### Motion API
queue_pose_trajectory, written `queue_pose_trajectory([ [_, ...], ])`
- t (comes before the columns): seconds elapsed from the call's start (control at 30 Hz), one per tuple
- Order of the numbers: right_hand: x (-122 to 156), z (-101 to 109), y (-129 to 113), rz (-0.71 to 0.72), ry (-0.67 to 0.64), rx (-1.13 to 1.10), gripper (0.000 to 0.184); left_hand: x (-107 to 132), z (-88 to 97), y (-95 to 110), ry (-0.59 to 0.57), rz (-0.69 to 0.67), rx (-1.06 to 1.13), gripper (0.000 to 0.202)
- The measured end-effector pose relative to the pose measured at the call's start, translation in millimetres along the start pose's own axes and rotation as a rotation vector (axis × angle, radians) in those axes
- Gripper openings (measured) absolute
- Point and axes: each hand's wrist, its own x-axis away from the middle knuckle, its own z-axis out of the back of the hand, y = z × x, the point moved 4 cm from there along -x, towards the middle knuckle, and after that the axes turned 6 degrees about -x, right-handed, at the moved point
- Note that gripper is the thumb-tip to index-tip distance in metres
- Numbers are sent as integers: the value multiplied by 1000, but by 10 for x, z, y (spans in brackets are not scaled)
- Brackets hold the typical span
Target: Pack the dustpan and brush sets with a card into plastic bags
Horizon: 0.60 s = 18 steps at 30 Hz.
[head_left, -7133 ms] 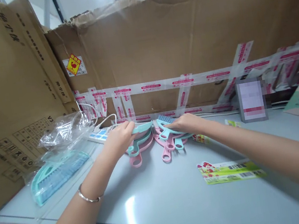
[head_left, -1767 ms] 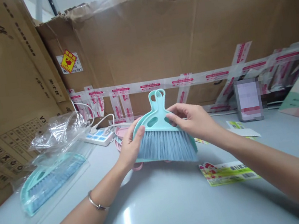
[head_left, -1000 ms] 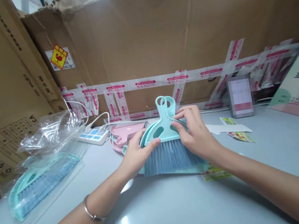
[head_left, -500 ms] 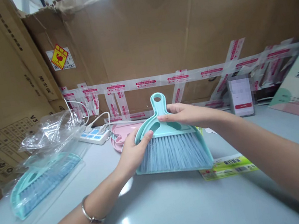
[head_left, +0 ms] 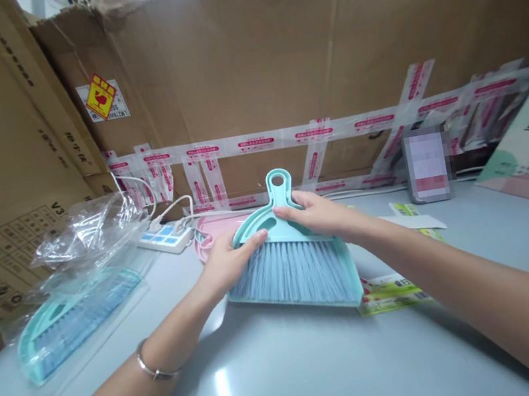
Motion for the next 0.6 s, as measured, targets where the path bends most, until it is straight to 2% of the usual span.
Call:
queue_pose_trajectory([
  [0.13, 0, 1, 28, 15, -28, -166, 22, -2, 19, -4, -29, 5, 10, 43],
  [0.23, 24, -42, 37, 5, -18, -206, 24, 2, 32, 29, -94, -49, -13, 54],
  [0.37, 34, 4, -41, -3, -61, -219, 31, 12, 88, 98, -47, -114, -68, 54],
  [0.43, 39, 202, -66, 22, -146, -225, 37, 17, 107, 120, -15, -108, -51, 49],
  [0.47, 52, 361, -39, 39, -178, -207, 39, 19, 113, 127, -1, -102, -37, 48],
  [0.5, 74, 566, 21, 75, -156, -165, 39, 20, 117, 130, 12, -93, -24, 48],
  [0.53, 106, 803, 135, 89, -64, -78, 37, 20, 121, 128, 27, -82, -13, 48],
  [0.6, 219, 1230, 505, 5, 125, 217, 23, 17, 121, 115, 43, -62, -2, 49],
])
